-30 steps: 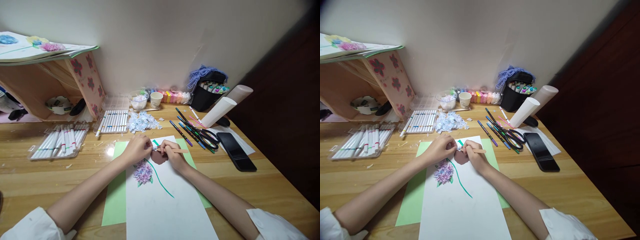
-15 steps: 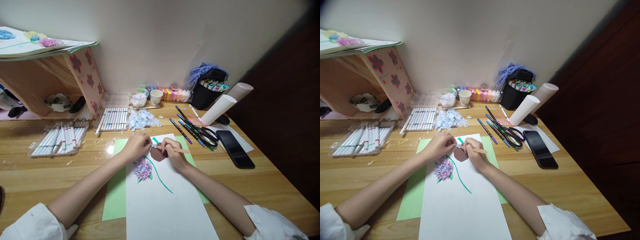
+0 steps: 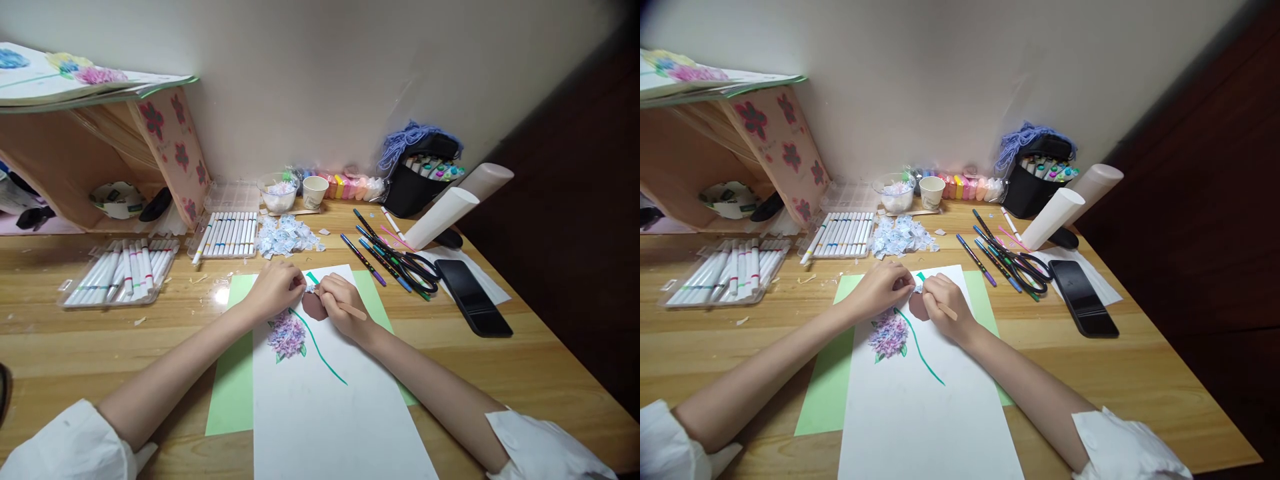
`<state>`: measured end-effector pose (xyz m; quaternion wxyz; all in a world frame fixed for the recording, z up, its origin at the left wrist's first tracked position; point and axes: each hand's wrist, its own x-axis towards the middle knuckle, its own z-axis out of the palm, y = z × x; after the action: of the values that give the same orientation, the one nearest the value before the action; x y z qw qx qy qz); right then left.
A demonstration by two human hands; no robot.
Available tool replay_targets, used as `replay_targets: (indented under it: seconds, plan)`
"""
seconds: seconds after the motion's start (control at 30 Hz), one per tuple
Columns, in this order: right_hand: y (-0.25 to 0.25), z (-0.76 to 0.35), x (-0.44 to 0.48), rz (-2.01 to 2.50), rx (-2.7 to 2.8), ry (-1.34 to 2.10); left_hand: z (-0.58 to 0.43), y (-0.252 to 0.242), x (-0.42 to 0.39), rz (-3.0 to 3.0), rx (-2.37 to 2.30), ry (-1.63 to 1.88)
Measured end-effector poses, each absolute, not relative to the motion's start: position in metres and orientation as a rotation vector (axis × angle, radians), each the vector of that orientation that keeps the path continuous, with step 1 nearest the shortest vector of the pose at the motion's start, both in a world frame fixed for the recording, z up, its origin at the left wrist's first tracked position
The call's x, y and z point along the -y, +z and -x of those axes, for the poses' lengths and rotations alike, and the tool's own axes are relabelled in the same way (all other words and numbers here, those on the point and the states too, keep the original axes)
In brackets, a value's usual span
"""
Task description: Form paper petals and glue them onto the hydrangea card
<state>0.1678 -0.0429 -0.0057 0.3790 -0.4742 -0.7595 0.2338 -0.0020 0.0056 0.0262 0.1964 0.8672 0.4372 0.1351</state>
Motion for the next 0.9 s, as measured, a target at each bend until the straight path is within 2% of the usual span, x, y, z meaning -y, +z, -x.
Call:
replay_targets:
  seconds: [0.9]
  plan:
    - [-0.0052,-0.1695,0.0439,1.165,1.868,0.643,0.0018,0.0241,-0.0049,-2.438,-1.221,0.412]
